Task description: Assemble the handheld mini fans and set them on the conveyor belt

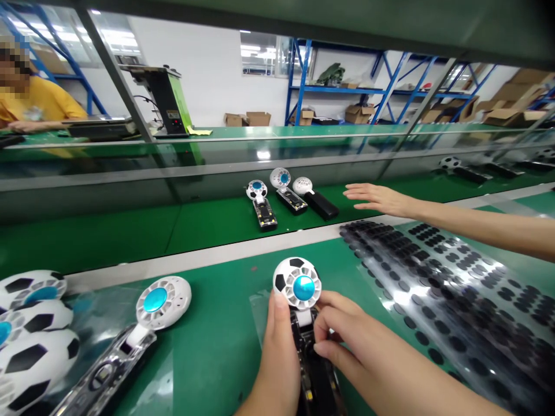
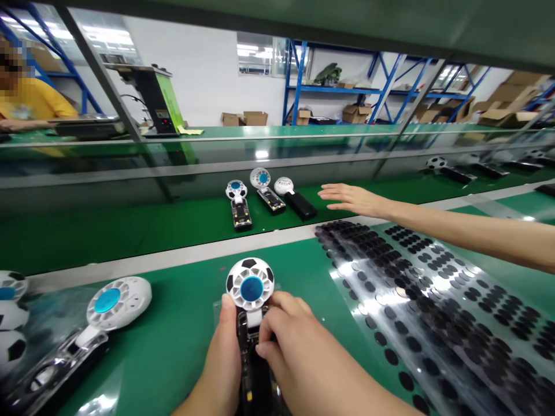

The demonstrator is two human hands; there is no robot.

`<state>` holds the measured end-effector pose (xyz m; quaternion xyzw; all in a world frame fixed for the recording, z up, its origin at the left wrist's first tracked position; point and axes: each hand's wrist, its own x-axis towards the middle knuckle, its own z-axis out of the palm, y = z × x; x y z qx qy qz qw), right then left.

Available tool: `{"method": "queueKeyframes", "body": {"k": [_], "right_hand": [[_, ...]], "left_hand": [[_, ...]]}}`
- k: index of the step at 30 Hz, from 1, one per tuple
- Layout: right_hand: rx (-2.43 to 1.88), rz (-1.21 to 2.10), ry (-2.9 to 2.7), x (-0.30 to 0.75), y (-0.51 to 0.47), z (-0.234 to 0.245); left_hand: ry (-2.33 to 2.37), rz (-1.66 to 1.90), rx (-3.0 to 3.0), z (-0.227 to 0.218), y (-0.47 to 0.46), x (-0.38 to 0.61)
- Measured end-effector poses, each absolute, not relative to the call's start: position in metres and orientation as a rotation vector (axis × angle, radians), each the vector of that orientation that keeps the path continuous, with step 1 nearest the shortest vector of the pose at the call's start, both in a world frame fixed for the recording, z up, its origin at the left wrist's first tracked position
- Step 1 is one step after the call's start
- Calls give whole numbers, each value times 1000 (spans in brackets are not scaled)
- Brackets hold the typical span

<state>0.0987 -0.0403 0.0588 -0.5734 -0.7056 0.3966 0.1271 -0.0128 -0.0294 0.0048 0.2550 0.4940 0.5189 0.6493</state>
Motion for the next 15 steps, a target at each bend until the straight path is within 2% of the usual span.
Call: {"method": "queueKeyframes", "body": {"k": [15], "right_hand": [[-1792, 950, -2260, 91, -36, 70]], "left_hand": [[1085, 1205, 576, 6, -30, -11]]}}
